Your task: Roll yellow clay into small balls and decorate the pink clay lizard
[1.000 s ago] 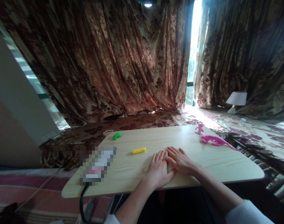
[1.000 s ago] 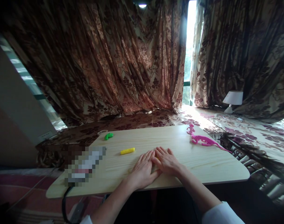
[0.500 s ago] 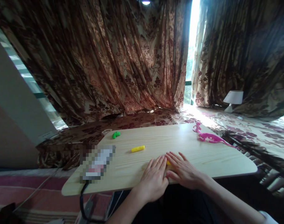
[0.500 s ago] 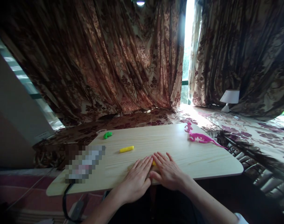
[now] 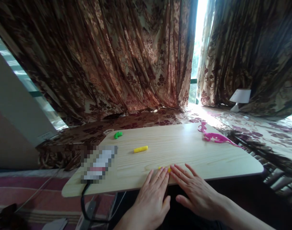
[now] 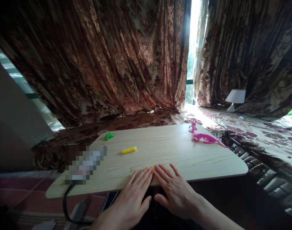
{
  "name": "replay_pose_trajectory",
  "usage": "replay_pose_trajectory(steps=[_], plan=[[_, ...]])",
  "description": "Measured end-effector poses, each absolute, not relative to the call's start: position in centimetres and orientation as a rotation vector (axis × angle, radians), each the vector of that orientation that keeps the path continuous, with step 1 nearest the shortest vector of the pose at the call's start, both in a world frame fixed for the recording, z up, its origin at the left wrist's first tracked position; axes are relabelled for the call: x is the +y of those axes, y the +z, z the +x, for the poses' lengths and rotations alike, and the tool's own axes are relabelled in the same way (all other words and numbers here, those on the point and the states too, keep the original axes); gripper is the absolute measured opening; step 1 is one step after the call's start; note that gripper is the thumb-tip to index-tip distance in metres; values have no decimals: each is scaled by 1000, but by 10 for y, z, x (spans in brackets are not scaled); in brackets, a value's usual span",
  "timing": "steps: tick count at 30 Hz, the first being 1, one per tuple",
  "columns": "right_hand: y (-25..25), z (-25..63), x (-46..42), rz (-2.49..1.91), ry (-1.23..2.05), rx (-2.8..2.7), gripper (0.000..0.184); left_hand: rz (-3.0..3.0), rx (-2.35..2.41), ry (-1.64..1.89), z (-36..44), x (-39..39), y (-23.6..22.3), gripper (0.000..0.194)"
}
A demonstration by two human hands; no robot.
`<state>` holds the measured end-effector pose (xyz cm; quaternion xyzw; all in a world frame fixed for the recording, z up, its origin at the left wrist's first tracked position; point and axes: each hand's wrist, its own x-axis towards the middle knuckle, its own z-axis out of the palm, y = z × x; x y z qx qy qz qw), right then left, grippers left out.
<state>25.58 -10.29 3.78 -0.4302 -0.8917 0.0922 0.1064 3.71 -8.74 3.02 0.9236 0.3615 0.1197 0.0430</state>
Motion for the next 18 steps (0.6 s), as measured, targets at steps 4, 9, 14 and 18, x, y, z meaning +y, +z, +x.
replay_pose_trajectory(steps=[4, 9, 14, 18], plan=[[40, 252, -68, -1460, 241, -2535, 67, 2796, 1193, 378, 55, -56, 29, 57], [46, 253, -7, -1621, 218, -2458, 64, 2735, 1329, 411, 83, -4, 31, 56], [43, 257, -29, -1549, 261, -2508, 63, 2750, 1272, 401, 69, -29, 29, 59], [40, 257, -83, -1362, 304, -2558, 66, 2834, 1163, 379, 47, -74, 26, 61]])
